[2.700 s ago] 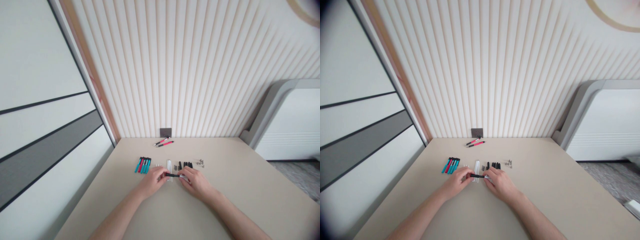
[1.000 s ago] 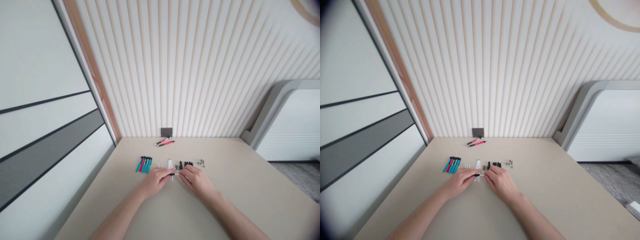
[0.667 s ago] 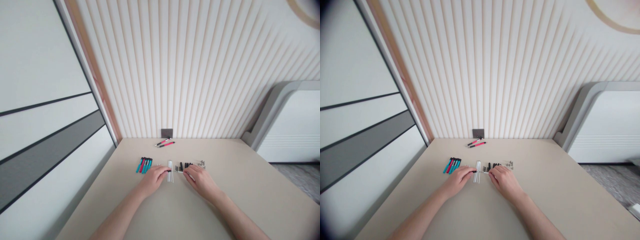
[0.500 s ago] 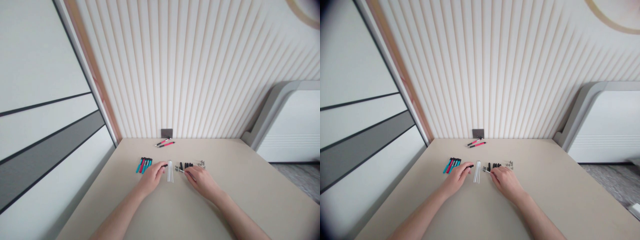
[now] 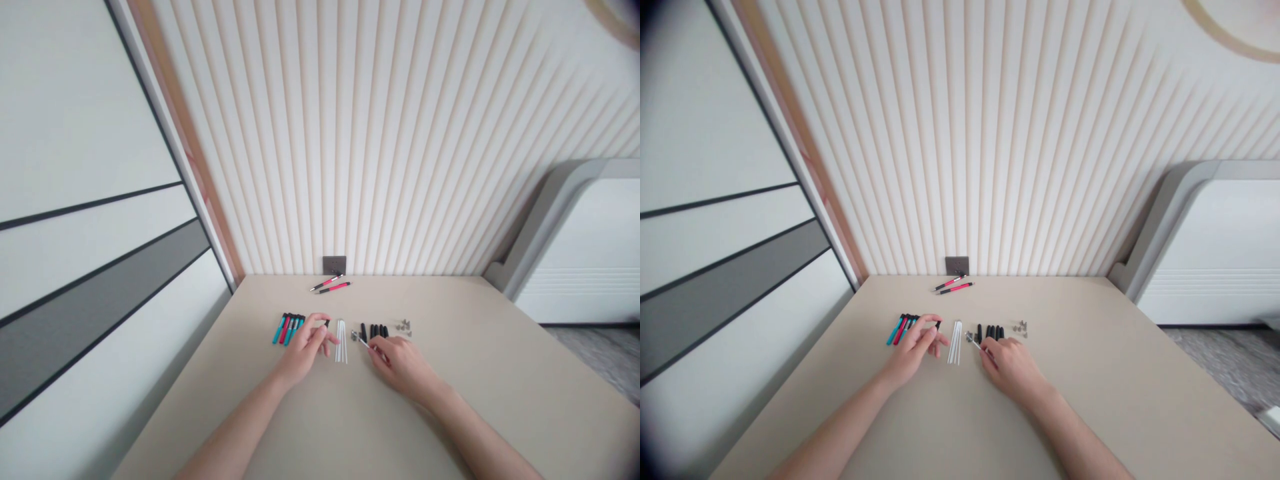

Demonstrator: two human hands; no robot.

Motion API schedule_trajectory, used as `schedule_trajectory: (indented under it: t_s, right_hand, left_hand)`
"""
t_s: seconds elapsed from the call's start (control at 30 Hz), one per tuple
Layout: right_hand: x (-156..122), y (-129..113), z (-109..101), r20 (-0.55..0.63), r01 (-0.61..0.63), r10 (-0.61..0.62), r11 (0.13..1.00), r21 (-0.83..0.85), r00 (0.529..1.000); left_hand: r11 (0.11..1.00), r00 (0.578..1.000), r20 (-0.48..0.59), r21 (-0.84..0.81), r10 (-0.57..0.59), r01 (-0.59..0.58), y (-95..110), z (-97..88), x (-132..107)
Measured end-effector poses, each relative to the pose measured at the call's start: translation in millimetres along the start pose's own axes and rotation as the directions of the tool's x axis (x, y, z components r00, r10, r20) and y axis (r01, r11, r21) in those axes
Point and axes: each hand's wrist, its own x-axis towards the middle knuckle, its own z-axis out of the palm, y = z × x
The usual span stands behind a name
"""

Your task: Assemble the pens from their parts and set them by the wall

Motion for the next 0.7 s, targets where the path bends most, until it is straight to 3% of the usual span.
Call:
schedule_trajectory:
  t_s: [0.43, 0.7]
  right_hand:
    - [-0.7, -3.5, -4.2, -0.023, -0.008, 0.008, 1.000, -0.010, 1.000]
    - [0.8, -0.2, 2.4, -0.041, -0.043, 0.043, 0.999, 0.000, 0.998]
  left_hand:
    - [0.966, 0.994, 0.032, -0.236, -0.101, 0.106, 6.7, 1.9, -0.6]
    - [0.970, 0.992, 0.056, -0.211, -0.110, 0.120, 2.9, 3.6, -0.6]
